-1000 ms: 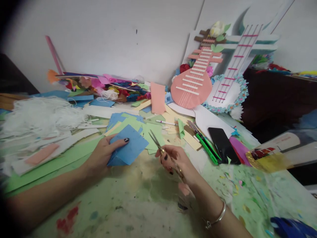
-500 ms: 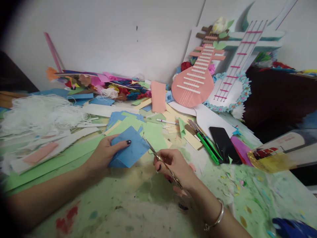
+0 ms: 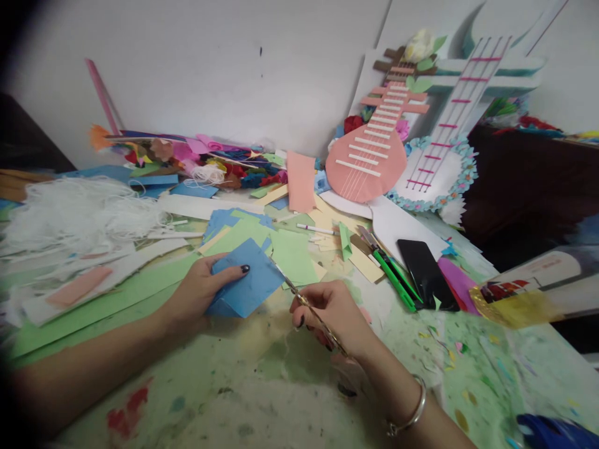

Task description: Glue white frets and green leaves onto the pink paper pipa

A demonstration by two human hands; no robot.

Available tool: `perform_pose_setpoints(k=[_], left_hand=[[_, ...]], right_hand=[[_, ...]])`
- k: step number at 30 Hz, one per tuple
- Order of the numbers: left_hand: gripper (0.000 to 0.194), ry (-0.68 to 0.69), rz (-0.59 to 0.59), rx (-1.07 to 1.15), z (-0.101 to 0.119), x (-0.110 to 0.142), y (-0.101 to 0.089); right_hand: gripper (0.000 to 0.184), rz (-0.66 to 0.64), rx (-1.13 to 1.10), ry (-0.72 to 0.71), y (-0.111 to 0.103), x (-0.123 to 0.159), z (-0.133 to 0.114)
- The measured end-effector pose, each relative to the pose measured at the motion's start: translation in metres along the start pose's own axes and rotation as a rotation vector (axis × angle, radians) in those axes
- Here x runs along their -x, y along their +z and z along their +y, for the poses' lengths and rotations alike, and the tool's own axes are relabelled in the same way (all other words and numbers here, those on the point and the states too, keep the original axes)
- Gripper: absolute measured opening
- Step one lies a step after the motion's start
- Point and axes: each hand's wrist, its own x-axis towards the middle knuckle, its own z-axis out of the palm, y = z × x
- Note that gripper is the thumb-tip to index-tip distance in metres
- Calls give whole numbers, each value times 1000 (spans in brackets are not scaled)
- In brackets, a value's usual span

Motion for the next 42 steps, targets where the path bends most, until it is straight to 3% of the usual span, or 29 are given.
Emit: perform_pose_setpoints(k=[9,13,18,21,33,42], left_hand=[[24,-12,11,30,1,1,2],[26,-20,2,21,2,1,2],[24,-1,-5,27,2,0,0],[24,5,-7,15,1,0,-2],[27,31,-20,-92,1,0,-2],[26,46,-1,-119,3,-1,-3]], right_hand=[[19,36,19,78,2,1,-3],[25,30,60,133,3,1,-3],[49,89,81,-97,4,1,-2],[60,11,130,-171,2,1,-2],[44,-40,113,-128,5,2,8],[47,-13,215,-107,3,3,2]])
